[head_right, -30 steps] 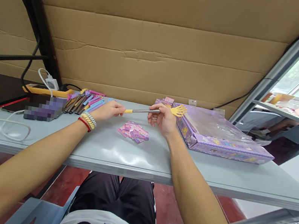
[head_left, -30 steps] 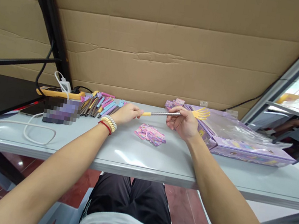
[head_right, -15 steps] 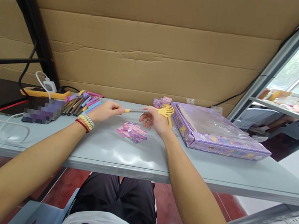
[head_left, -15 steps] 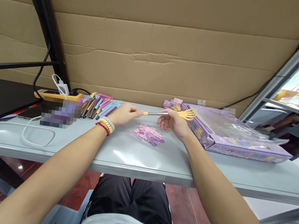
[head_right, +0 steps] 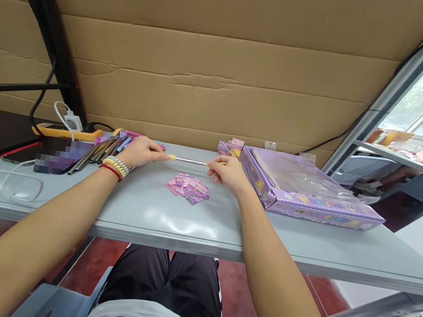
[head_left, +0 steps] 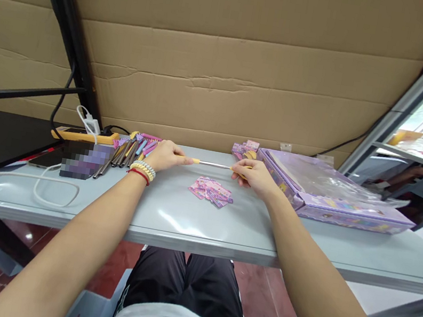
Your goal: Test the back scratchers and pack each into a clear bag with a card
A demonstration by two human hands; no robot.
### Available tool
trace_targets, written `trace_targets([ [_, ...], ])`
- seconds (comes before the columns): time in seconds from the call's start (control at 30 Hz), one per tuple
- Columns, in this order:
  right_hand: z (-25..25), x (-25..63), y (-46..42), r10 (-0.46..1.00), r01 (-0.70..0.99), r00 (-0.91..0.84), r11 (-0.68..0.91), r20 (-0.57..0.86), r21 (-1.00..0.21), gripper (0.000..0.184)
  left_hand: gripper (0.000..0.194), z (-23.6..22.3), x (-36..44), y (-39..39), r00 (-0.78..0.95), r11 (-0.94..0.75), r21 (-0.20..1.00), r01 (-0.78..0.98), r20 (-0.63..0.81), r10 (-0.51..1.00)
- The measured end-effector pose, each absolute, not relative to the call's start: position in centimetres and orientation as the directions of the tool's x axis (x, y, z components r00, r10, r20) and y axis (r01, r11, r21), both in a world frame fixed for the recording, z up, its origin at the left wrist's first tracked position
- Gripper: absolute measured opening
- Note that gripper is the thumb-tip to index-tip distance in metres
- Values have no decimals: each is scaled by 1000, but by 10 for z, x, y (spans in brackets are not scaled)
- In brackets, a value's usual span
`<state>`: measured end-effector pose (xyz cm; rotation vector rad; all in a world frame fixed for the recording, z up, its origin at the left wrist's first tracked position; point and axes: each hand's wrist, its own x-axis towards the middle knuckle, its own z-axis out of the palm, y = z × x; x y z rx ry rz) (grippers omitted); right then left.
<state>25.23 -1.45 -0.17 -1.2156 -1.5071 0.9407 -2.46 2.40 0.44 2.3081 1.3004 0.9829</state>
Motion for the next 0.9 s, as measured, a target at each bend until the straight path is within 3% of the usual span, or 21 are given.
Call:
trace_targets([
  [0.47,-7,251,-17,904,409,-88,415,418,-812,23,40,17,2,-1,399,-494,690,529,312,862],
  [0.9,-4,251,-18,889,291,-67,452,453,-844,26,38,20,14,-8,307,-432,766,477,316,898],
])
